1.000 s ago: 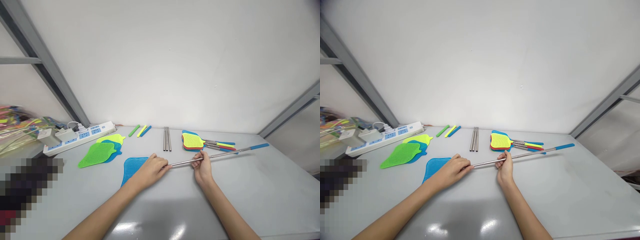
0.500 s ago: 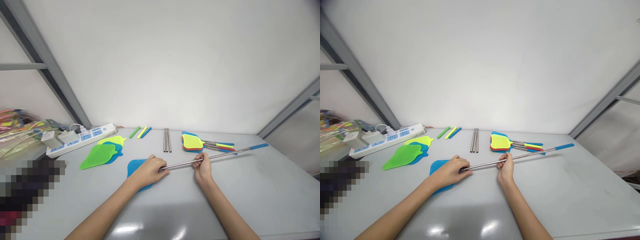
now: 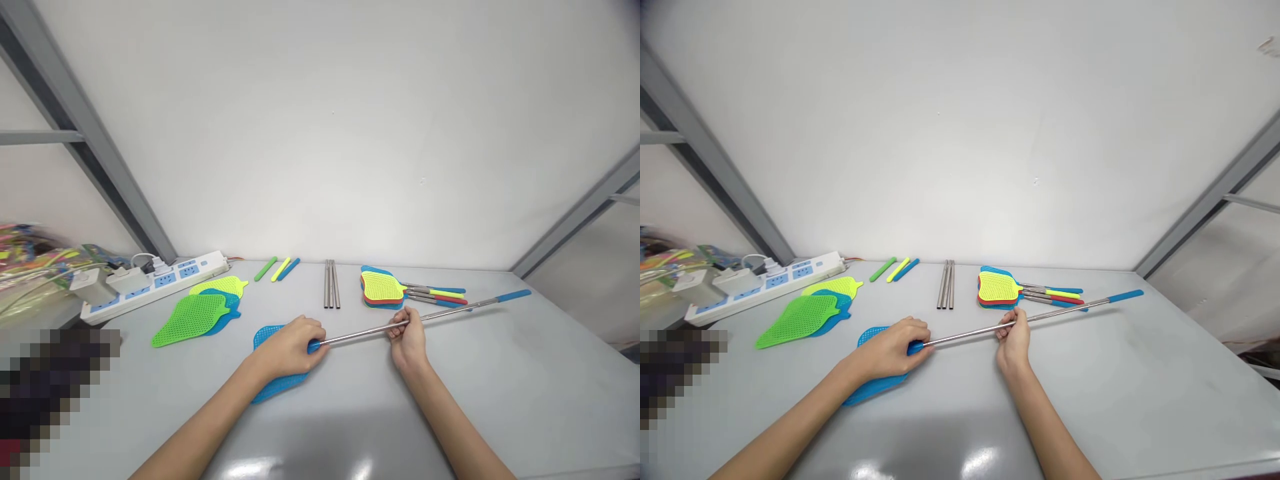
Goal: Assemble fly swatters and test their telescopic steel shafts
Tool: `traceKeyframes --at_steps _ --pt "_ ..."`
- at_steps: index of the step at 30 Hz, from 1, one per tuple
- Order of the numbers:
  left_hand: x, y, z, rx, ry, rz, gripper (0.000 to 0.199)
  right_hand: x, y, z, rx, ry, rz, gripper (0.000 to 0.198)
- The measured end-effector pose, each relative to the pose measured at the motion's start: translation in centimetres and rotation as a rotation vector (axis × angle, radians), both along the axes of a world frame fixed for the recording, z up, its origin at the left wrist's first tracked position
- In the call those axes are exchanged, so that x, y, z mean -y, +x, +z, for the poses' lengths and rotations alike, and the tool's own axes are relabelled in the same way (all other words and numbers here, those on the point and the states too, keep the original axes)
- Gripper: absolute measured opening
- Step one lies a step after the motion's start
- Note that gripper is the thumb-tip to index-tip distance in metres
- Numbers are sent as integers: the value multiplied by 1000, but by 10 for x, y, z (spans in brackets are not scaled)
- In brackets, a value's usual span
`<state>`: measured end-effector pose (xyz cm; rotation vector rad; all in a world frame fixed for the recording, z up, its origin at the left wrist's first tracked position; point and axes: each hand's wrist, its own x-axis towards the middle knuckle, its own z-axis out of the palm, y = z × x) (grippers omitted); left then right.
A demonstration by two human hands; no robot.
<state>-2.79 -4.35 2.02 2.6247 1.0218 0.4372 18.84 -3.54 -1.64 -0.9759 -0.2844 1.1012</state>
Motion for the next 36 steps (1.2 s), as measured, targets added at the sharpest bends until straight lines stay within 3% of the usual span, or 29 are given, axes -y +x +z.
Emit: traceKeyframes --at_steps 12,26,36 --pt "2 1 1 23 22 -11 24 -2 5 1 -83 6 20 22" --pt "-1 5 -5 -16 44 -1 28 -8 26 10 -466 144 202 6" --pt "-3 3 -7 -20 51 6 29 -8 31 1 -598 133 201 19"
